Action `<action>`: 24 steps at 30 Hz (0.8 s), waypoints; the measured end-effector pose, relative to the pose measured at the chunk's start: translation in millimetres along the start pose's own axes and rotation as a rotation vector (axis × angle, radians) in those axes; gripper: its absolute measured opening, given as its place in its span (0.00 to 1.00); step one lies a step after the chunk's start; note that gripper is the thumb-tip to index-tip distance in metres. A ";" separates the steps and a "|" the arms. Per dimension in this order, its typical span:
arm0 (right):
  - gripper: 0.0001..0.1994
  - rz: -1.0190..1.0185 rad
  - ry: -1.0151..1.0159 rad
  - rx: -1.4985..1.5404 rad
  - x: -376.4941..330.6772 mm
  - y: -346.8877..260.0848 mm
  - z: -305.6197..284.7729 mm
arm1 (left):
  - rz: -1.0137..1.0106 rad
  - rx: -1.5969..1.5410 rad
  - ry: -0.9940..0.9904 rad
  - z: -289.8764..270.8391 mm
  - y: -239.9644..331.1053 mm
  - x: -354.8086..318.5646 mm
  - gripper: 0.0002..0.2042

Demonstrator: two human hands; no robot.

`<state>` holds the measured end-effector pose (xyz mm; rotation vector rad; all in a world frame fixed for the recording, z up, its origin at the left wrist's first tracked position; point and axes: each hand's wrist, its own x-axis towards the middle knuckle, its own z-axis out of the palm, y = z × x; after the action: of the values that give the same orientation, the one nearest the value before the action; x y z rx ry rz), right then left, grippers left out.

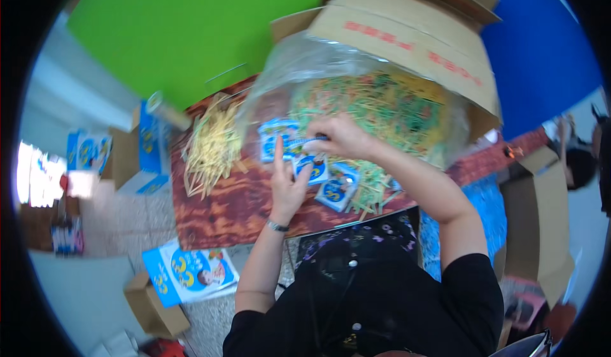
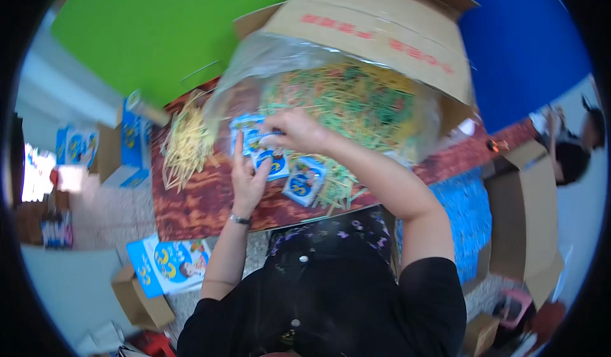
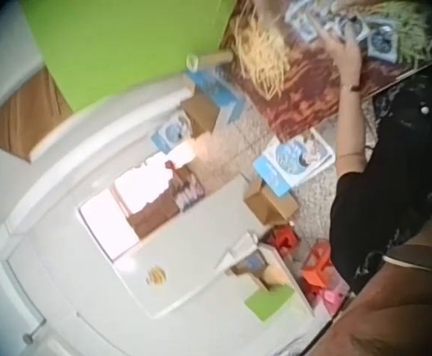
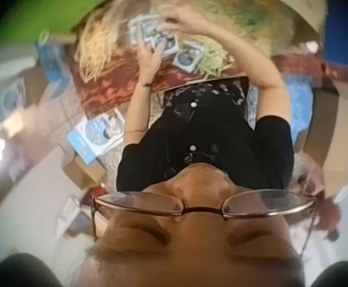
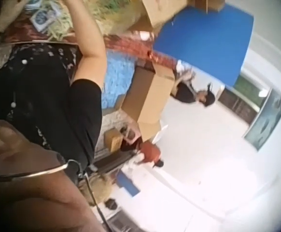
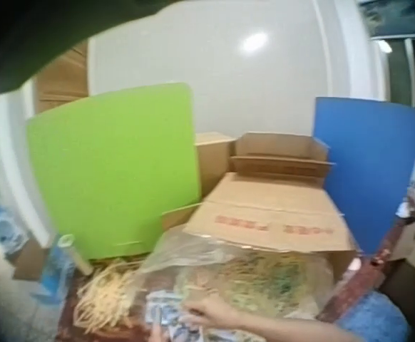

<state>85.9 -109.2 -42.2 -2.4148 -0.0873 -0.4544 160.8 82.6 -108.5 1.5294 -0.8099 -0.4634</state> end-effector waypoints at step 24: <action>0.14 0.633 -0.518 -1.080 -178.6 69.8 -124.5 | 0.026 0.147 -0.276 71.4 -19.5 -4.8 0.11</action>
<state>-106.4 -232.0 -57.2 -3.2939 0.8823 0.5876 111.1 36.1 -138.1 1.6089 -1.0966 -0.6161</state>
